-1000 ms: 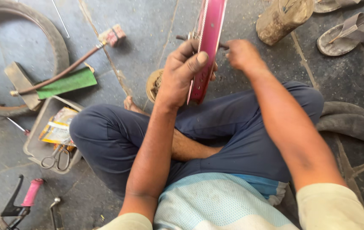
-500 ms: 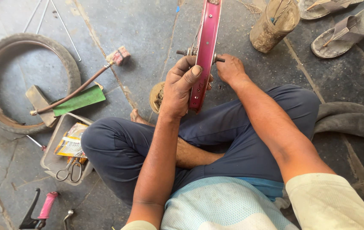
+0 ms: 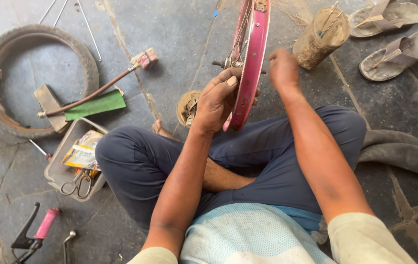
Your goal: The person sits on the ground of a bicycle repair shop holding a pink bicycle wheel rim across their lap. They thread and tighten spokes into the rim by hand, turn the wheel to work around it, sort small spoke nipples from a container, and fit the hub assembly into the rim.
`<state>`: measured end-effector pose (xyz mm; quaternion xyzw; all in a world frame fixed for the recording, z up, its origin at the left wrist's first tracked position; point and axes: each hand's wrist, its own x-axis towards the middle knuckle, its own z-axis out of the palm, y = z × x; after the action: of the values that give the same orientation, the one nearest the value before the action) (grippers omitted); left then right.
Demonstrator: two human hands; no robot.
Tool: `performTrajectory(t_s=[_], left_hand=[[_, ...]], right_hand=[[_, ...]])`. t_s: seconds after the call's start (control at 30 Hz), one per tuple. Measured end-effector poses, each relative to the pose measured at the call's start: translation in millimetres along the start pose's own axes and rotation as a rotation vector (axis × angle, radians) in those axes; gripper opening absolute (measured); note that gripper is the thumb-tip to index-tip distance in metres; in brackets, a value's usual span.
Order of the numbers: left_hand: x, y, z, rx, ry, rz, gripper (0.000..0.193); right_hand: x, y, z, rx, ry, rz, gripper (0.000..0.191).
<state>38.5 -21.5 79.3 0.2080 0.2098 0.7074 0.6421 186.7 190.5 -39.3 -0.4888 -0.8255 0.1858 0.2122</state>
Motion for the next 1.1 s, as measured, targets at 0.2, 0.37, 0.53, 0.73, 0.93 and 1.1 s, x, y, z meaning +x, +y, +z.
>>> performTrajectory(t_s=[0.2, 0.37, 0.53, 0.73, 0.93, 1.1], left_hand=[[3.1, -8.1, -6.1, 0.005, -0.074, -0.027, 0.032], [7.3, -18.7, -4.1, 0.021, 0.006, -0.033, 0.022], [7.0, -27.4, -6.5, 0.059, -0.027, -0.037, 0.021], [11.1, -37.8, -9.9, 0.018, -0.103, -0.035, 0.019], [10.9, -40.4, -14.6, 0.011, -0.103, -0.034, 0.016], [10.9, -41.7, -16.7, 0.055, -0.135, -0.035, 0.018]], right_hand=[[-9.4, -26.7, -57.6, 0.662, 0.099, 0.218, 0.016], [-30.5, -60.7, -111.1, 0.996, 0.144, 0.125, 0.012], [-89.8, -103.8, -143.3, 0.938, 0.132, -0.048, 0.007], [-142.5, -137.0, -154.4, 0.681, 0.144, -0.201, 0.013], [-139.5, -142.5, -147.0, 0.422, 0.228, -0.385, 0.018], [-141.5, -138.6, -141.6, 0.346, 0.253, -0.402, 0.019]])
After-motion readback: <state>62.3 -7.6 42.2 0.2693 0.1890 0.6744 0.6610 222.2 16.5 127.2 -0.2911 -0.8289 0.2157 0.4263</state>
